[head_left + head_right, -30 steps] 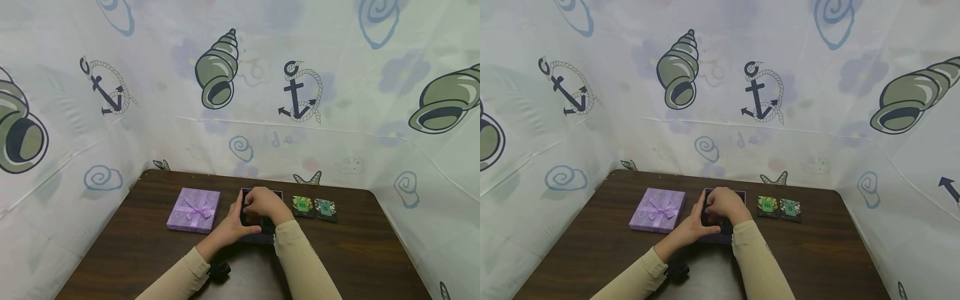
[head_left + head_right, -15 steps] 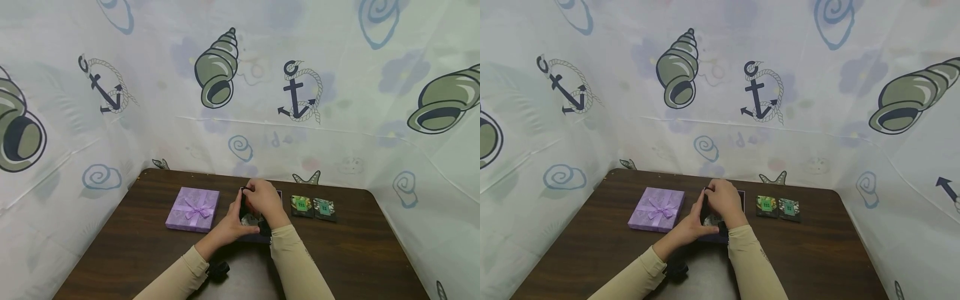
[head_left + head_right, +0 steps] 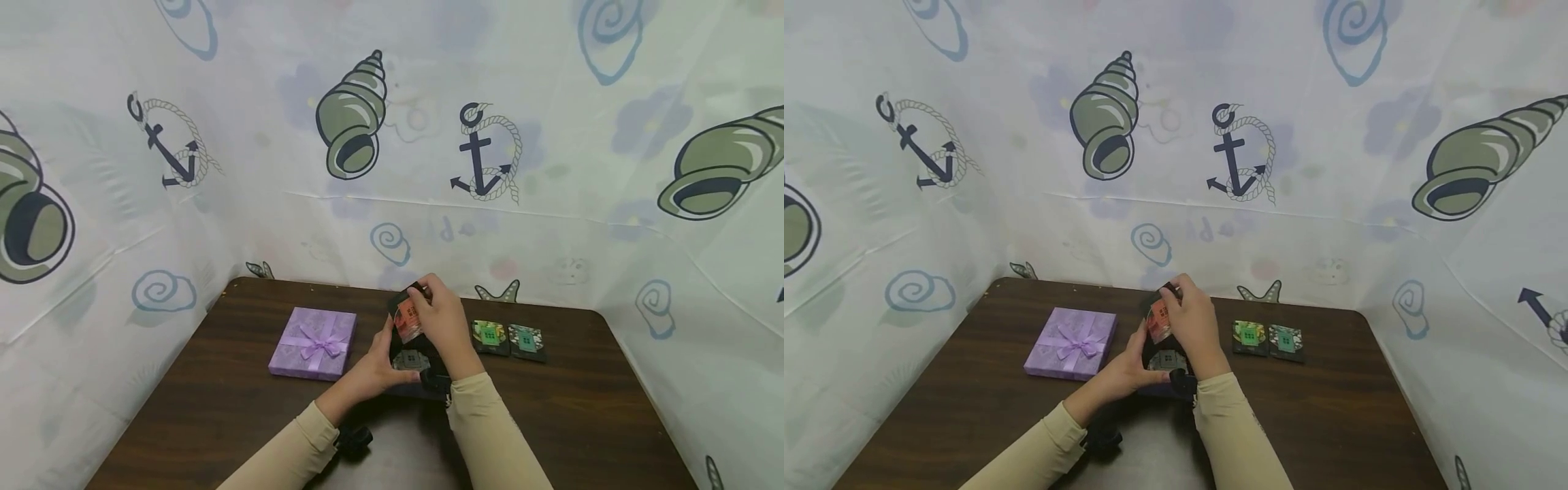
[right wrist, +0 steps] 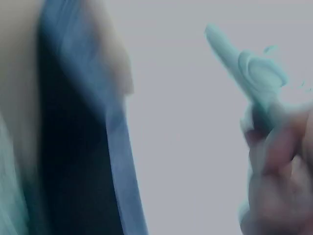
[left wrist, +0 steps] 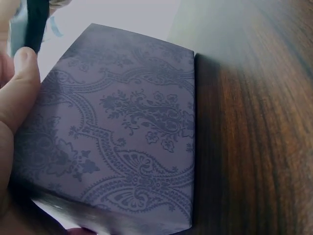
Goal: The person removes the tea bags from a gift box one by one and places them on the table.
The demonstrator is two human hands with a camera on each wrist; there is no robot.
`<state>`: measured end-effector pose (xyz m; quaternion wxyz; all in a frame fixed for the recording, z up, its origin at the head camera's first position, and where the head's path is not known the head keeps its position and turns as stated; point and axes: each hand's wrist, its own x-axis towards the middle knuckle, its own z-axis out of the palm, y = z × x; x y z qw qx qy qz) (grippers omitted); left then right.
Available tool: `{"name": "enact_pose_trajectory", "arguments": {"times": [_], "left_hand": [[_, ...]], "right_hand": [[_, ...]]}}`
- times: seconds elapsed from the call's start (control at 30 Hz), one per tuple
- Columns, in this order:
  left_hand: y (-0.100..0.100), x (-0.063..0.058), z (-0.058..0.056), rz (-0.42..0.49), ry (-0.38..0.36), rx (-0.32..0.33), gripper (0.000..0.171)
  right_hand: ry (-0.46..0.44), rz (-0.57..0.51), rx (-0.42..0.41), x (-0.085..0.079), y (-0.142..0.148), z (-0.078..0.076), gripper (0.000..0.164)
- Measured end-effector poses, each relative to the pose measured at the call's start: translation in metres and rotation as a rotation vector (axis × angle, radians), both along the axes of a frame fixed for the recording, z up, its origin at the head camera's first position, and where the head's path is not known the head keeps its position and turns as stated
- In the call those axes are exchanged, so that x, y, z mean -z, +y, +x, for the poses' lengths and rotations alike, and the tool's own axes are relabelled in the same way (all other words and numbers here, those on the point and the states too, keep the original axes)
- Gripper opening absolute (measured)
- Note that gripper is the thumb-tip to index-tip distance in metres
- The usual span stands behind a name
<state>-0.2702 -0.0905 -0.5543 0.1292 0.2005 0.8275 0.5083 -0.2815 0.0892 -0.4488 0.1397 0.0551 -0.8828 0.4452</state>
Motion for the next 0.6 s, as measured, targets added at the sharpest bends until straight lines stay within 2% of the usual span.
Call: {"name": "enact_pose_trajectory", "arguments": {"times": [0.17, 0.3, 0.4, 0.6], "left_hand": [[0.001, -0.002, 0.001, -0.006, 0.003, -0.023, 0.135], [0.001, -0.001, 0.001, 0.0, -0.023, -0.03, 0.136], [0.002, -0.002, 0.002, 0.003, -0.034, -0.036, 0.136], [0.003, -0.002, 0.004, 0.001, -0.02, -0.041, 0.132]], "right_hand": [[-0.044, -0.143, -0.055, -0.01, 0.014, 0.006, 0.037], [-0.093, -0.229, -0.098, -0.014, 0.026, 0.011, 0.049], [-0.096, -0.238, -0.091, -0.013, 0.036, 0.015, 0.052], [-0.044, -0.212, -0.055, -0.007, 0.064, 0.022, 0.05]]}}
